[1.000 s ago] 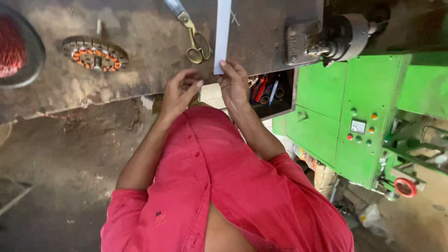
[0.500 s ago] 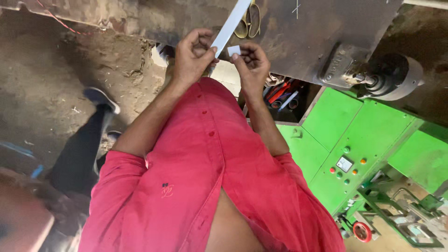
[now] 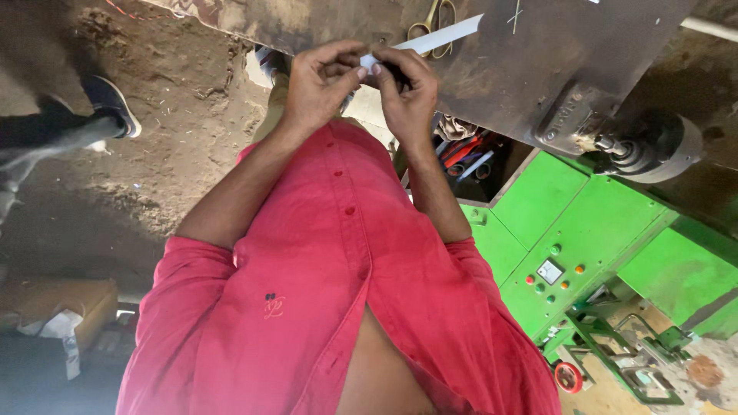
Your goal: The person works on a motor stator, using a tool to adjust copper windings and securing them with a white tie. They then handle a smaller cylindrical component and cut a white strip with scissors.
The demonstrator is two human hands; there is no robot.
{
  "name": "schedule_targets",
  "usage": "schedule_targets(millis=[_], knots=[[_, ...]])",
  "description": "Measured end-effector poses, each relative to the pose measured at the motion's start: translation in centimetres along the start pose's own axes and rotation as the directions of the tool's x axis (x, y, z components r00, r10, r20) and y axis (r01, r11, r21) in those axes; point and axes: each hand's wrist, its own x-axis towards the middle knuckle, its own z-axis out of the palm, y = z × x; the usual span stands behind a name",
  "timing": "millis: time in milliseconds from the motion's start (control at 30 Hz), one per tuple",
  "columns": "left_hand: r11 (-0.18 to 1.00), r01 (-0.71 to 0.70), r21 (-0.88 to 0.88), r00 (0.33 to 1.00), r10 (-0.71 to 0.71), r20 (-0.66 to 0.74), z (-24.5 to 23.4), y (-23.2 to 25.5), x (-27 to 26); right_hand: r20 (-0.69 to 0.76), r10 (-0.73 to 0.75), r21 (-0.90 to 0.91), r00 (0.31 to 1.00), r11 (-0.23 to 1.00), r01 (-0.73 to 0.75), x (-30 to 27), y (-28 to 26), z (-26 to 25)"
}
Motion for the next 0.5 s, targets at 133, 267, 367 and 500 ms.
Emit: schedule_targets(millis=[133, 267, 367, 500], knots=[[0.994, 0.062, -0.091, 0.998, -0.062, 0.001, -0.8, -0.2, 0.0, 0.055, -0.085, -0.179, 0.995, 0.979, 0.094, 0.8, -1.4, 0.5], [0.996, 0.059, -0.064, 0.995, -0.064, -0.076, -1.1, -0.4, 0.2, 0.044, -0.116, -0.18, 0.992, 0.976, 0.122, 0.9, -2.2, 1.1], [0.998, 0.008, -0.066, 0.99, -0.017, -0.138, -1.4, -0.4, 0.4, -0.048, -0.066, -0.107, 0.997, 0.992, 0.061, 0.6, -1.4, 0.4], [0.994, 0.007, -0.105, 0.977, -0.029, -0.209, -1.9, 0.1, 0.6, -0.151, -0.049, -0.139, 0.987, 0.99, 0.028, 1.2, 1.5, -2.6]])
